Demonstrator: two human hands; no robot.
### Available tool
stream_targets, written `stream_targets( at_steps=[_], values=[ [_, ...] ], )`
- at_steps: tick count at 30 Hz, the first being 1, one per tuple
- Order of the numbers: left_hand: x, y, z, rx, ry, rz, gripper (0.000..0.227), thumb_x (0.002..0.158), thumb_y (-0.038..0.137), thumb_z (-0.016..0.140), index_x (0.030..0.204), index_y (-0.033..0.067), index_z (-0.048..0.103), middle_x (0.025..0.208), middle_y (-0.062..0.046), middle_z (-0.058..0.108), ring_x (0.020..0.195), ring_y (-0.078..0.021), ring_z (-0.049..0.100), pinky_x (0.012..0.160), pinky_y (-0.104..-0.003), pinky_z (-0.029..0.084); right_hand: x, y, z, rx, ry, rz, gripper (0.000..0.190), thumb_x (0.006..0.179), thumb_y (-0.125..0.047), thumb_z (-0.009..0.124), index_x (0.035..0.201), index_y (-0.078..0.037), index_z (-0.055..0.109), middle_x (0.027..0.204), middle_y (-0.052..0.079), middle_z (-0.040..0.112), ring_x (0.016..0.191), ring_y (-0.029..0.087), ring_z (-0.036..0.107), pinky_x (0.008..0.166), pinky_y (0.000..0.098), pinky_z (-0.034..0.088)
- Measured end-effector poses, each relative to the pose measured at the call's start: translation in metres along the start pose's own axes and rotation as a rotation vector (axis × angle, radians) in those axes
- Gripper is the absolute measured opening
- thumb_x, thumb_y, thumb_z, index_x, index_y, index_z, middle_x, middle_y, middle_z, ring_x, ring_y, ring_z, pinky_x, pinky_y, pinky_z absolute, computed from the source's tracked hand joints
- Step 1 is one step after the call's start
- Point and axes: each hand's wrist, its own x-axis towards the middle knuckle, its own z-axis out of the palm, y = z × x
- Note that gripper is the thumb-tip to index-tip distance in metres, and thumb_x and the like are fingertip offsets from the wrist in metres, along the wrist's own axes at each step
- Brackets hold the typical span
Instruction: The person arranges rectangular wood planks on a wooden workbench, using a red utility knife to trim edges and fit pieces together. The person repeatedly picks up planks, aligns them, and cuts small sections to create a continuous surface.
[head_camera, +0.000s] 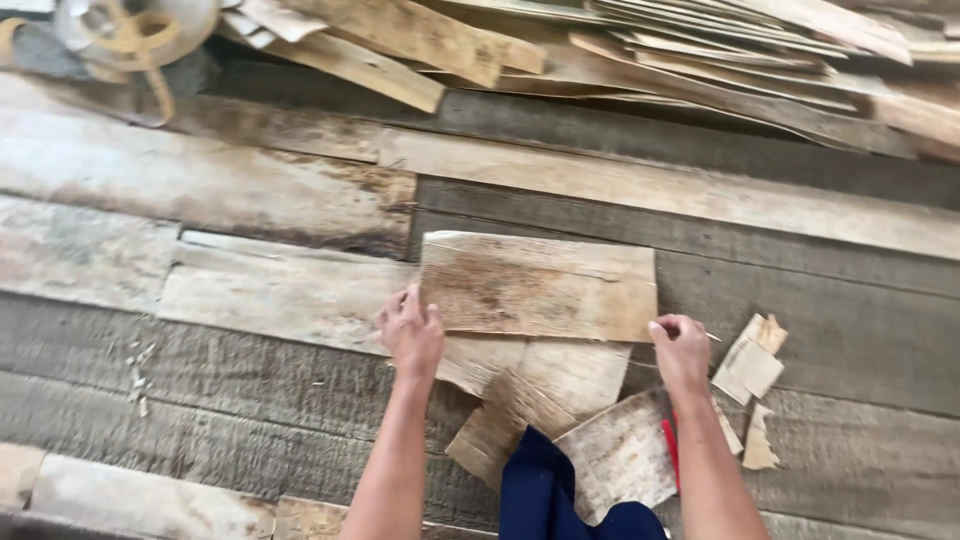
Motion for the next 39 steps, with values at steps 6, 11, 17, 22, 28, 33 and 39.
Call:
stream_targets(
  at_steps=[6,11,17,22,28,33,39],
  values=[
    [-0.017,0.043,-0.035,-0.251,-0.069,-0.016,0.043,0.088,0.029,0.066,0.131,0.0293,0.062,0.129,0.001,0.062,0.123,-0.0311,0.054,0.100,-0.056,0.042,-0.042,-0.055,-0.043,0.961,-0.151,0.231,0.022,0.100,-0.012,0.058,0.119,-0.010,0.047,0.115,0.010,0.047,0.100,0.033,0.057,0.083,0.0498,0.056],
    [-0.001,0.075,-0.058,-0.575,-0.143,0.083,0.046,0.096,0.003,0.056,0.142,0.0074,0.054,0.129,-0.008,0.061,0.118,-0.0223,0.054,0.104,-0.036,0.046,-0.022,-0.037,-0.044,1.203,-0.160,0.226,0.028,0.095,0.007,0.049,0.114,-0.012,0.040,0.116,0.024,0.057,0.101,0.035,0.062,0.078,0.0457,0.057],
    [0.046,0.072,-0.023,-0.344,-0.001,0.196,0.056,0.093,0.008,0.062,0.147,0.0157,0.053,0.134,-0.007,0.060,0.119,-0.0307,0.050,0.094,-0.058,0.040,0.012,-0.042,-0.002,1.224,-0.086,0.277,0.032,0.094,0.007,0.053,0.113,-0.018,0.044,0.105,0.015,0.061,0.091,0.029,0.066,0.070,0.0400,0.055],
    [0.058,0.088,-0.034,-0.379,-0.040,0.132,0.056,0.094,0.011,0.064,0.149,0.0139,0.051,0.133,-0.006,0.066,0.122,-0.0290,0.048,0.100,-0.061,0.036,0.019,-0.066,-0.018,1.195,-0.053,0.290,0.034,0.092,0.010,0.052,0.111,-0.018,0.049,0.100,0.012,0.063,0.077,0.021,0.062,0.057,0.0302,0.046],
    [0.040,0.152,-0.079,-0.133,0.188,0.536,0.064,0.088,0.032,0.070,0.146,0.0198,0.046,0.157,-0.008,0.038,0.146,-0.0282,0.024,0.116,-0.047,0.023,-0.018,-0.164,-0.108,1.173,0.048,0.067,0.027,0.096,-0.002,0.045,0.118,-0.018,0.048,0.127,0.009,0.060,0.116,0.023,0.064,0.096,0.0346,0.061],
    [0.033,0.191,-0.114,-0.151,-0.156,0.752,0.085,0.086,0.050,0.067,0.158,0.0210,0.031,0.158,-0.004,0.044,0.143,-0.0326,0.035,0.120,-0.070,0.001,-0.008,-0.171,-0.138,1.222,0.221,0.031,0.022,0.099,-0.008,0.058,0.112,-0.026,0.064,0.106,-0.010,0.070,0.099,0.012,0.070,0.075,0.0240,0.054],
    [0.027,0.195,-0.125,-0.574,-0.808,0.480,0.026,0.089,0.008,0.047,0.106,0.0104,0.066,0.108,-0.011,0.075,0.096,-0.0255,0.067,0.079,-0.038,0.049,-0.042,-0.227,-0.162,0.952,0.201,-0.144,0.039,0.110,-0.009,0.057,0.145,-0.012,0.040,0.119,0.001,0.058,0.099,0.009,0.060,0.082,0.0233,0.056]
  ],
)
